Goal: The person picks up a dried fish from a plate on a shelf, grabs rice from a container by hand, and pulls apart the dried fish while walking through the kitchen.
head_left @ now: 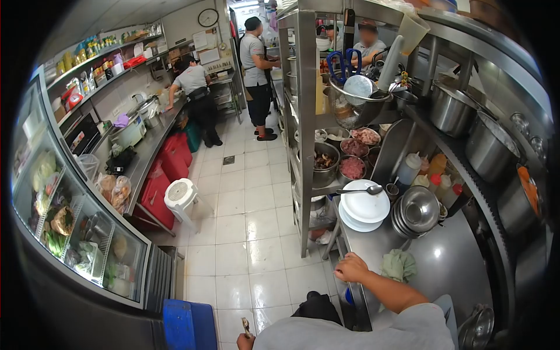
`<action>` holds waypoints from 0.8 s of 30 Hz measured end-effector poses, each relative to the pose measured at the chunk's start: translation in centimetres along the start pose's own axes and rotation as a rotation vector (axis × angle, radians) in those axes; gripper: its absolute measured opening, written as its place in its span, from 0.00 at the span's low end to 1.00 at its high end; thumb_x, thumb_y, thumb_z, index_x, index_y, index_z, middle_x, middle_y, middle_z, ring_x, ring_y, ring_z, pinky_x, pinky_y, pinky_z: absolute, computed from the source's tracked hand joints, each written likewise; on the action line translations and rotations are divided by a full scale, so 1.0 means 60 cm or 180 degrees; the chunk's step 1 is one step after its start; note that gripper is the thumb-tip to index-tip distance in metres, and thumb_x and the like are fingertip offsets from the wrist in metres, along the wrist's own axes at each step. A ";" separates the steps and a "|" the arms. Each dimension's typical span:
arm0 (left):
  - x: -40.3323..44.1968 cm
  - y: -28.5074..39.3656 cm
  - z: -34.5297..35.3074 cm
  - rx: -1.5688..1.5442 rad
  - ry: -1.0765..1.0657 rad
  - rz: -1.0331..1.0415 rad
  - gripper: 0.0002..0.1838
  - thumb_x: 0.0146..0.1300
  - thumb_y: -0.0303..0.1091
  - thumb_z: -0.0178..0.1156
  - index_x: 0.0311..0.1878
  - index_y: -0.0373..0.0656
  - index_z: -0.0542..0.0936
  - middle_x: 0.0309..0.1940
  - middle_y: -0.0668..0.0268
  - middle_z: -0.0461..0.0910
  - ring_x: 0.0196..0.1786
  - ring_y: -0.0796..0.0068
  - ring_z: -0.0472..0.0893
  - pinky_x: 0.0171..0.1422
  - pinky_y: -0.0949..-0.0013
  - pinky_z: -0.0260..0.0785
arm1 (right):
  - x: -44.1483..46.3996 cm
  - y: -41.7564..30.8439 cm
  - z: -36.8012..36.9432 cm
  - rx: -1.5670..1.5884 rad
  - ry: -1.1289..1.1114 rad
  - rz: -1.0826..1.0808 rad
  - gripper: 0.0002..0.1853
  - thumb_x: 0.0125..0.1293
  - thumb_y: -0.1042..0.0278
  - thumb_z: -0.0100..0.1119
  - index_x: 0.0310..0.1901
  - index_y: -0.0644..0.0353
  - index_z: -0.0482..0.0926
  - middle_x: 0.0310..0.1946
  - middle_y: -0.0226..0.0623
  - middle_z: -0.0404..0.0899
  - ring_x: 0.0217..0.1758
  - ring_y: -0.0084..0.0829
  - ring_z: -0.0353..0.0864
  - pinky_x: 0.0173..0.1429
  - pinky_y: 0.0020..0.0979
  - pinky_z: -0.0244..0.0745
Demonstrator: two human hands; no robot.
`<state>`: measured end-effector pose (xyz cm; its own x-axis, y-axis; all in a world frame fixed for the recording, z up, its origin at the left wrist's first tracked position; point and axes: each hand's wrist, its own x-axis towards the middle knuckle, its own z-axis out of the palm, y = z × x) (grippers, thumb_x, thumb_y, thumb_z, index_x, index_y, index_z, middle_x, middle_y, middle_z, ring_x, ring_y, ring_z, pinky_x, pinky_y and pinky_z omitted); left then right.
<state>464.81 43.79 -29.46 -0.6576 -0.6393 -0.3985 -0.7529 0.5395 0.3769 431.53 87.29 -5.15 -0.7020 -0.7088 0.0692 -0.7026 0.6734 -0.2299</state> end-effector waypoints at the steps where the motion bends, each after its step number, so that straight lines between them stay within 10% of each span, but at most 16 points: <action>1: 0.000 0.006 -0.001 -0.0118 0.0052 0.0095 0.21 0.45 0.48 0.68 0.33 0.39 0.78 0.27 0.55 0.80 0.36 0.55 0.80 0.42 0.58 0.71 | -0.001 0.000 0.005 -0.0036 0.0030 -0.0008 0.13 0.55 0.55 0.53 0.25 0.53 0.82 0.26 0.35 0.81 0.37 0.35 0.78 0.57 0.36 0.62; 11: 0.007 -0.018 0.035 -0.0049 0.0297 0.0495 0.22 0.42 0.49 0.70 0.30 0.40 0.78 0.25 0.57 0.80 0.31 0.55 0.80 0.38 0.57 0.72 | 0.002 0.000 0.008 -0.0289 0.0179 -0.0132 0.11 0.54 0.58 0.54 0.24 0.53 0.82 0.24 0.31 0.80 0.33 0.31 0.77 0.54 0.35 0.64; 12: -0.073 0.016 0.006 -0.0275 0.0169 0.0528 0.18 0.55 0.45 0.57 0.29 0.36 0.75 0.27 0.47 0.76 0.32 0.47 0.76 0.36 0.52 0.67 | 0.002 -0.001 0.009 -0.0299 0.0169 -0.0151 0.11 0.54 0.58 0.54 0.24 0.53 0.82 0.24 0.31 0.80 0.33 0.31 0.77 0.54 0.35 0.64; 15: -0.042 -0.011 0.133 0.1693 0.1944 0.1339 0.17 0.56 0.44 0.56 0.29 0.36 0.75 0.26 0.47 0.76 0.32 0.47 0.76 0.36 0.52 0.67 | 0.003 -0.002 0.007 -0.0282 0.0173 -0.0112 0.11 0.53 0.59 0.54 0.23 0.53 0.82 0.23 0.31 0.80 0.32 0.31 0.77 0.54 0.34 0.64; 24: -0.024 -0.052 0.185 0.1773 0.1923 0.1488 0.18 0.57 0.44 0.55 0.28 0.35 0.74 0.25 0.47 0.76 0.31 0.45 0.76 0.36 0.51 0.67 | 0.005 -0.008 0.000 -0.0292 0.0223 -0.0110 0.10 0.51 0.60 0.55 0.21 0.53 0.81 0.22 0.31 0.80 0.30 0.31 0.77 0.54 0.34 0.65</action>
<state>467.82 49.12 -39.31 -0.8887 -0.3834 0.2514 -0.4230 0.8972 -0.1268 431.67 86.76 -4.99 -0.6813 -0.7177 0.1438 -0.7320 0.6674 -0.1367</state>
